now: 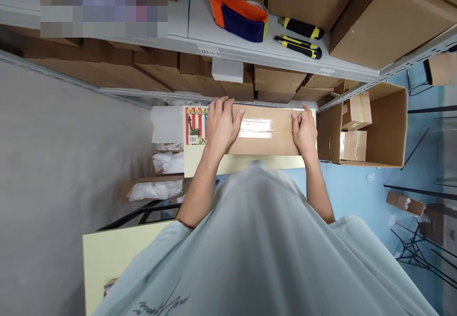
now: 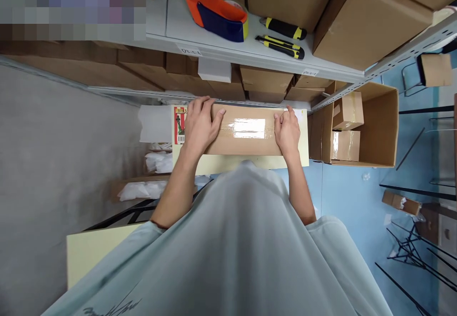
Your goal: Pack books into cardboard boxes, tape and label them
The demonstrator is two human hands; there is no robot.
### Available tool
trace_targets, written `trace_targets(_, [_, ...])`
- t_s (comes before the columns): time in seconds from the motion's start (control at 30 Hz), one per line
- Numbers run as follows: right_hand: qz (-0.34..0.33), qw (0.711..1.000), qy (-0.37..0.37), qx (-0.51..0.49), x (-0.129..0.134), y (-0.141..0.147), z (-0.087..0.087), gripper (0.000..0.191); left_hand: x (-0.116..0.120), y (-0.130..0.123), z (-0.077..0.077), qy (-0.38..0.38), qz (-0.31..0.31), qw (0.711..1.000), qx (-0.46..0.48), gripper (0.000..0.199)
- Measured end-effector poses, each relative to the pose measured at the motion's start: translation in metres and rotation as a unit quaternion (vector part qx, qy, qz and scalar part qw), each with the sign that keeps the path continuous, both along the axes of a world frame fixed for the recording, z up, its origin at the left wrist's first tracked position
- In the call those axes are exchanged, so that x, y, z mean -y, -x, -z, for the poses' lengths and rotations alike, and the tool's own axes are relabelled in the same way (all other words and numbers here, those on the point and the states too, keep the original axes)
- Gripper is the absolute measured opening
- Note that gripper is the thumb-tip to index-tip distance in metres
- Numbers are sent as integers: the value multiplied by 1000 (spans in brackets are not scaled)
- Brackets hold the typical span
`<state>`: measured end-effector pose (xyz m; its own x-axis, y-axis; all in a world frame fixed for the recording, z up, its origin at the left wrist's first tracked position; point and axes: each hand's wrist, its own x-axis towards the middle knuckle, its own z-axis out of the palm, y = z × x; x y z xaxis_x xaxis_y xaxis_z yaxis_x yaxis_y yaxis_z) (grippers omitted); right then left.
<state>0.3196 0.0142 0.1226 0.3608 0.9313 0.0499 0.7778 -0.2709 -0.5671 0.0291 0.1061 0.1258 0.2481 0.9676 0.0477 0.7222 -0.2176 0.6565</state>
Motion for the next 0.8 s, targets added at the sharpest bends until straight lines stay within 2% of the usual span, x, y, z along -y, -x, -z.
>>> trace_targets(0.47, [3,1000,3,2,0,2,-4,51,1,2,-4,-3,14,1000,-18,54])
trace_targets(0.63, [2,1000,7,5,0,3,-8,51,2,4,-6,5,16,1000,-24,63])
trace_targets(0.8, [-1,1000,12,-2,0,2,-8,52,1,3,-10,25,26,999,-36,83])
